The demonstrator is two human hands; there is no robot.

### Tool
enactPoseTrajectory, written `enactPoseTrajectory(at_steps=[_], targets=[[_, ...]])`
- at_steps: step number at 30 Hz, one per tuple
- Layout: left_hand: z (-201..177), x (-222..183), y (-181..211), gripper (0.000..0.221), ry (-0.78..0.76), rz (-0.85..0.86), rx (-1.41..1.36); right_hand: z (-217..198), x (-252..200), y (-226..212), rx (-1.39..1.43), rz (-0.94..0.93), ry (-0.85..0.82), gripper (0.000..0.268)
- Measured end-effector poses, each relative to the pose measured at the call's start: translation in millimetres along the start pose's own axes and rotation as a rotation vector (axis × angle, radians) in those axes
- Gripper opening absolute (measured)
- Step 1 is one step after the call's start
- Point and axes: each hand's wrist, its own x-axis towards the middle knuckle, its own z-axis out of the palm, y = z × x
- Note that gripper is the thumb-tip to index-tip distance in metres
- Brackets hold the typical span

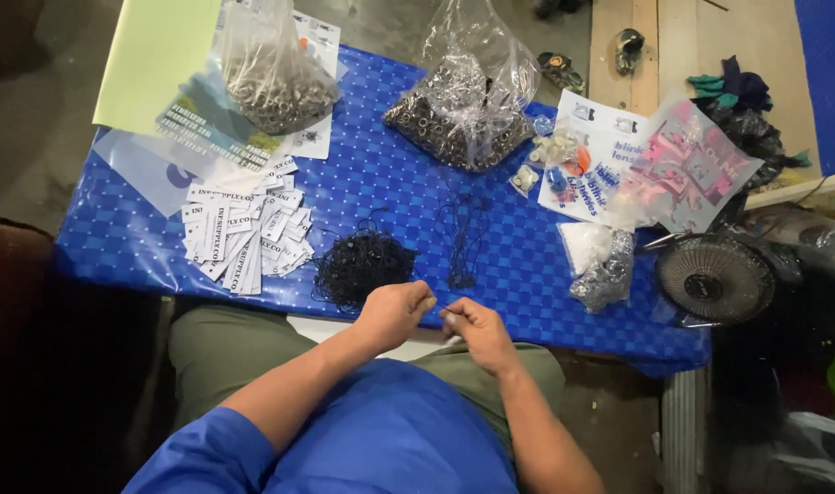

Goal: Sorting individual black cable ties from a pile on a work table by picking and placing them one by one.

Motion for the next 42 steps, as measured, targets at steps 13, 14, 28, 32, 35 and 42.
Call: enactPoseTrajectory(at_steps=[13, 14, 28, 32, 35, 42], targets=[[39, -12, -42, 0.014, -0.113, -0.051, 0.036, -55, 19, 11, 0.616, 0.011, 0.251, 0.021], [47, -14, -51, 0.013, -0.15, -0.091, 0.03, -60, 30, 9, 0.565, 0.029, 0.288, 0.02], [-2, -21, -27, 0.04, -0.094, -0.256, -0.049, -79, 144, -46, -0.117, -0.073, 0.637, 0.02], [-11, -27, -21, 0.038, -0.086, -0.276, -0.039, -76, 159, 54, -0.335, -0.077, 0.603, 0.014], [-8, -27, -34, 0.036, -0.038, -0.278, -0.041, -70, 160, 113, -0.457, -0.017, 0.58, 0.015], [-4, -29, -45, 0.029, 0.101, -0.278, -0.004, -48, 122, 149, -0.692, -0.283, 0.607, 0.017]])
